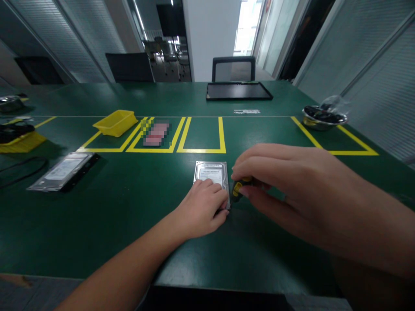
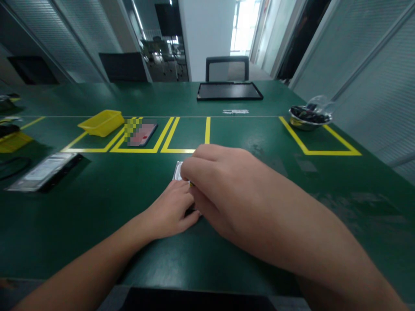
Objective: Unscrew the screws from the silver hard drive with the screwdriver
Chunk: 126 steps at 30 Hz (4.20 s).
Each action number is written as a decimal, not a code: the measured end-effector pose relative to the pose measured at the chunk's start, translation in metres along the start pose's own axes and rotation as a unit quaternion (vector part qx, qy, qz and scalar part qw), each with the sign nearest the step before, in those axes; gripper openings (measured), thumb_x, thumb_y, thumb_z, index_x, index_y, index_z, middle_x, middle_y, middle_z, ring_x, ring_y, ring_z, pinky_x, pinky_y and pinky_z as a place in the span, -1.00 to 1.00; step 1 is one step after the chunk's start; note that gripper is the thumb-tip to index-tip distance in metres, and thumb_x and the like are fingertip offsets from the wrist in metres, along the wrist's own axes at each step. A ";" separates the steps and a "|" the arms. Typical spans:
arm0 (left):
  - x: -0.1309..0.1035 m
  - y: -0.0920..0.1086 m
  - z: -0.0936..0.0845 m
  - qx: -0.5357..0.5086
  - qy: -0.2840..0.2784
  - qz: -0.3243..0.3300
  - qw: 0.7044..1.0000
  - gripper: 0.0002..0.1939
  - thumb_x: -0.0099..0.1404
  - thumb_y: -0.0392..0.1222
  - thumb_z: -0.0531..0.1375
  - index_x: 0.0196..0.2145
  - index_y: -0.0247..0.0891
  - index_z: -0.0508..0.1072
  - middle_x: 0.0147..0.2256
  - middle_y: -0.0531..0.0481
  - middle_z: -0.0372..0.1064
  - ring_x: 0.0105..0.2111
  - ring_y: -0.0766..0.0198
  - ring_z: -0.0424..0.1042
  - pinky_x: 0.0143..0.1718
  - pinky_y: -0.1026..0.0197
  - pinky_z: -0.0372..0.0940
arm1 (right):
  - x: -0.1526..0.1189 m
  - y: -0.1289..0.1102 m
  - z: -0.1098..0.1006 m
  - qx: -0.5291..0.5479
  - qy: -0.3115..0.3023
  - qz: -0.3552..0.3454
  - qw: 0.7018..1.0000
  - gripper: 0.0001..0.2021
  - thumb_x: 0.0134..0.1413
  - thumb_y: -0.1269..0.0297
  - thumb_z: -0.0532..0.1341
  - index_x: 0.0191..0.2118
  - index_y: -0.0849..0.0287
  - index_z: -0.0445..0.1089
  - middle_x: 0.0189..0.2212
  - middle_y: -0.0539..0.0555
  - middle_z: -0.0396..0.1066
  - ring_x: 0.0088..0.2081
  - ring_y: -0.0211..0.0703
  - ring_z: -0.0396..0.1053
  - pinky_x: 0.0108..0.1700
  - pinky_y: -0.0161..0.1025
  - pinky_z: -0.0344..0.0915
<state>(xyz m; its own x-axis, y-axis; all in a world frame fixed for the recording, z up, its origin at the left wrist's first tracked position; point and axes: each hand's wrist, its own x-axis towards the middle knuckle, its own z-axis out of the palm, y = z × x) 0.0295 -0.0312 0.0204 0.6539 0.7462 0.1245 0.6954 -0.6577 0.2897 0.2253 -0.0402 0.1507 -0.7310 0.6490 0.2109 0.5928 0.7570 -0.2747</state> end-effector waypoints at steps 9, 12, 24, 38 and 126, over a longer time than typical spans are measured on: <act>0.001 0.000 -0.002 -0.007 -0.011 -0.003 1.000 -0.90 0.21 -0.15 0.16 -0.40 -0.22 0.34 -0.31 -0.04 0.38 -0.18 0.04 0.30 -0.13 -0.01 0.16 | 0.001 0.002 0.004 -0.025 0.016 0.008 1.000 -0.88 0.20 0.37 0.12 -0.29 0.18 0.41 -0.24 0.08 0.32 -0.34 -0.26 0.23 -0.35 -0.31 0.08; 0.001 0.000 -0.002 -0.004 -0.009 0.000 1.000 -0.89 0.22 -0.15 0.16 -0.41 -0.22 0.33 -0.31 -0.04 0.37 -0.19 0.05 0.30 -0.16 0.01 0.15 | 0.000 0.002 0.002 -0.014 0.013 0.003 1.000 -0.87 0.21 0.38 0.11 -0.25 0.17 0.41 -0.22 0.07 0.33 -0.32 -0.26 0.25 -0.33 -0.31 0.10; 0.000 0.001 0.000 0.004 -0.006 -0.001 1.000 -0.87 0.24 -0.12 0.15 -0.39 -0.21 0.32 -0.31 -0.03 0.35 -0.21 0.07 0.27 -0.18 0.02 0.13 | 0.000 0.002 0.000 -0.002 0.010 0.018 1.000 -0.84 0.21 0.36 0.10 -0.19 0.15 0.42 -0.23 0.06 0.36 -0.28 -0.22 0.29 -0.30 -0.29 0.15; 0.000 0.000 0.000 0.000 -0.003 0.001 1.000 -0.88 0.25 -0.13 0.15 -0.37 -0.22 0.33 -0.28 -0.04 0.37 -0.18 0.06 0.28 -0.16 0.01 0.15 | 0.000 0.001 -0.001 0.006 -0.005 0.030 1.000 -0.81 0.22 0.38 0.06 -0.21 0.15 0.43 -0.25 0.07 0.36 -0.32 -0.23 0.28 -0.32 -0.28 0.13; 0.001 0.000 0.000 -0.021 0.000 0.000 1.000 -0.91 0.26 -0.17 0.12 -0.34 -0.22 0.38 -0.26 -0.07 0.38 -0.17 0.05 0.29 -0.14 0.00 0.18 | 0.009 -0.003 0.022 -0.315 0.067 0.100 0.941 -0.50 0.26 -0.07 -0.04 -0.53 0.17 0.32 -0.64 0.06 0.25 -0.60 -0.23 0.10 -0.47 -0.25 -0.26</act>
<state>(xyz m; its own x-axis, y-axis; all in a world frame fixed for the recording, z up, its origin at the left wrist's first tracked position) 0.0304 -0.0305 0.0205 0.6536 0.7465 0.1249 0.6821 -0.6525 0.3301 0.2098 -0.0388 0.1331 -0.5591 0.7554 0.3418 0.8278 0.4857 0.2808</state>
